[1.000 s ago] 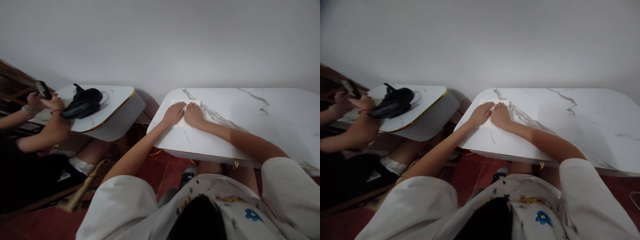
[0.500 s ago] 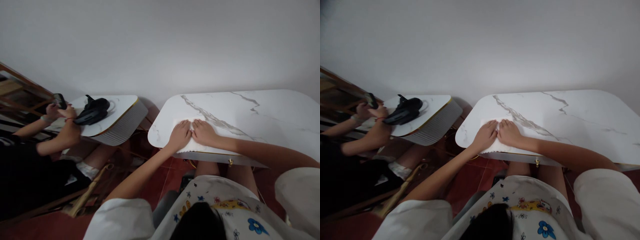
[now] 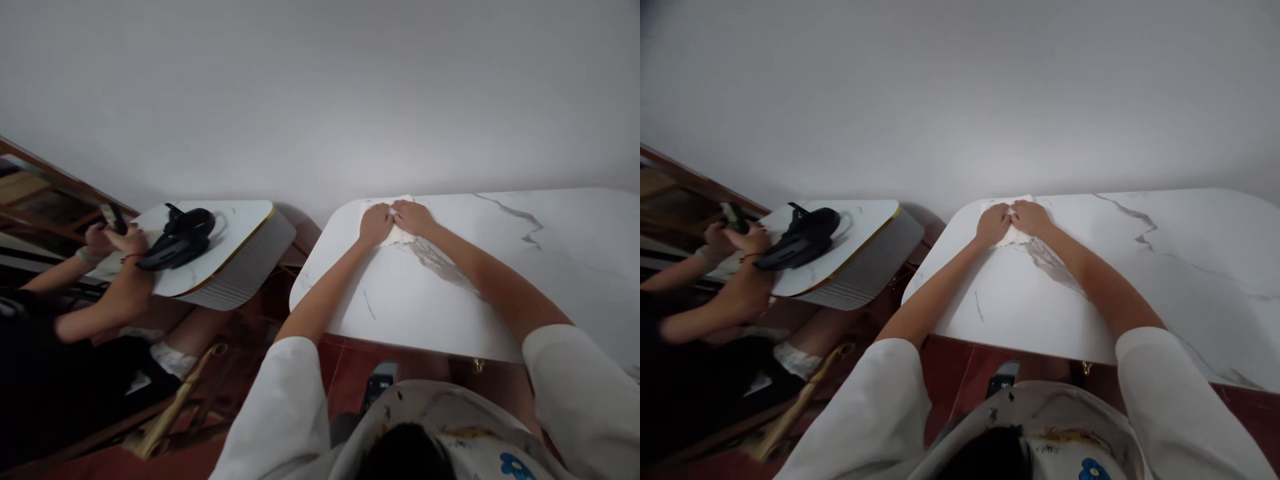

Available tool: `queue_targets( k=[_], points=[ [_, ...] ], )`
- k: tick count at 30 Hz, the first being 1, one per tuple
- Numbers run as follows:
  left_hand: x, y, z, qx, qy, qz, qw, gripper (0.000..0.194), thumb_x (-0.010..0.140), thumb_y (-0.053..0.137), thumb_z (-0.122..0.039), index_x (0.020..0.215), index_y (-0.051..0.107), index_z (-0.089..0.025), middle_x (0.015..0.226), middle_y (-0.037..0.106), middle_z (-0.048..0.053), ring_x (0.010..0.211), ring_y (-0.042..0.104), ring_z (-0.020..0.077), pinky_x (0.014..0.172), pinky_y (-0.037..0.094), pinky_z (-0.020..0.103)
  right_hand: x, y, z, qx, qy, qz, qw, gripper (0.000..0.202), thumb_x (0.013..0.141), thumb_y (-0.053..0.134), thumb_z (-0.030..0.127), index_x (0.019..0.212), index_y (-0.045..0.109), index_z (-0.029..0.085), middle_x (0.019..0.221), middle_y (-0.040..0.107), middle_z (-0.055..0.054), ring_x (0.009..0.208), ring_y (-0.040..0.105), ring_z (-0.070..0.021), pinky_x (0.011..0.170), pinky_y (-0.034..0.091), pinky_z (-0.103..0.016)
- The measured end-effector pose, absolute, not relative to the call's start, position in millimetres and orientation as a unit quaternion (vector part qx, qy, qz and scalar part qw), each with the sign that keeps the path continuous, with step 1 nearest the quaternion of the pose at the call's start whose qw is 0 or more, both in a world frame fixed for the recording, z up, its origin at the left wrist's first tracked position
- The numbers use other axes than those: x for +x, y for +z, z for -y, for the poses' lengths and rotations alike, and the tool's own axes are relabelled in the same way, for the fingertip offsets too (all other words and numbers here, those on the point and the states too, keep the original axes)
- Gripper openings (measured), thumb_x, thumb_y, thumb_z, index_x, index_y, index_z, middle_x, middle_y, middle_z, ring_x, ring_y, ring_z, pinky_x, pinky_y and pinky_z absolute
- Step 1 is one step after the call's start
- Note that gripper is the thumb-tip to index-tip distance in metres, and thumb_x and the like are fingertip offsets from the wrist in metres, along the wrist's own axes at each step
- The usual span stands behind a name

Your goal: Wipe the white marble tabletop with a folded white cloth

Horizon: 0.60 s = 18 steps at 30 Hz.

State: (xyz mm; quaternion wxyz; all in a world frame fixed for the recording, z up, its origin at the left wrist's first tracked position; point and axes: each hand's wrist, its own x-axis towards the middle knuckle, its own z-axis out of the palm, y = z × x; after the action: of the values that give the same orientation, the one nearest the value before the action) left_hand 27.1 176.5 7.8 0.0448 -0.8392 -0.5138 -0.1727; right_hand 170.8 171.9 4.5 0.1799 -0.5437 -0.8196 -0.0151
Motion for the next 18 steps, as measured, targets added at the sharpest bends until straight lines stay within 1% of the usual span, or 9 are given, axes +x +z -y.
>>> queue_targets(
  k=[4,7,9,15,18],
  points=[
    [40.9,6.7,-221.2,-0.837,-0.176,0.514,0.057,0.032,0.092,0.035,-0.016,0.108,0.062,-0.014,0.116,0.068,0.014,0.111,0.060,0.0267,0.098,0.044,0.037,179.3,7.6,-206.8,-0.579,-0.017,0.796,0.175,0.038,0.094,0.036,0.019,0.125,0.059,0.015,0.134,0.060,-0.012,0.118,0.058,-0.0248,0.096,0.045,-0.036],
    [56.8,6.3,-242.2,-0.850,-0.182,0.491,0.049,0.034,0.091,0.035,-0.016,0.111,0.063,-0.014,0.119,0.068,0.013,0.112,0.061,0.0262,0.099,0.044,0.037,191.9,10.3,-213.3,-0.613,-0.029,0.773,0.160,0.038,0.096,0.034,0.021,0.123,0.058,0.013,0.127,0.063,-0.016,0.113,0.060,-0.0263,0.092,0.046,-0.037],
    [68.5,5.7,-248.3,-0.865,-0.187,0.464,0.039,0.036,0.091,0.035,-0.017,0.113,0.064,-0.014,0.120,0.068,0.012,0.113,0.061,0.0256,0.100,0.044,0.037,202.1,10.7,-208.8,-0.631,-0.041,0.759,0.155,0.038,0.096,0.032,0.021,0.121,0.059,0.011,0.123,0.064,-0.017,0.113,0.059,-0.0272,0.092,0.045,-0.038],
    [93.3,0.3,-234.8,-0.903,-0.185,0.387,0.027,0.044,0.091,0.033,-0.019,0.125,0.060,-0.011,0.133,0.062,0.013,0.124,0.056,0.0246,0.108,0.040,0.037,225.8,3.1,-171.9,-0.649,-0.088,0.737,0.165,0.043,0.095,0.027,0.018,0.123,0.056,0.001,0.129,0.059,-0.022,0.121,0.051,-0.0289,0.102,0.037,-0.039],
    [91.9,-1.0,-214.6,-0.919,-0.177,0.351,0.026,0.048,0.092,0.031,-0.021,0.131,0.056,-0.010,0.138,0.058,0.014,0.128,0.052,0.0242,0.110,0.038,0.038,225.2,-1.4,-146.0,-0.652,-0.099,0.733,0.166,0.044,0.096,0.027,0.019,0.123,0.056,-0.001,0.129,0.059,-0.023,0.121,0.051,-0.0305,0.102,0.036,-0.040]
  ],
)
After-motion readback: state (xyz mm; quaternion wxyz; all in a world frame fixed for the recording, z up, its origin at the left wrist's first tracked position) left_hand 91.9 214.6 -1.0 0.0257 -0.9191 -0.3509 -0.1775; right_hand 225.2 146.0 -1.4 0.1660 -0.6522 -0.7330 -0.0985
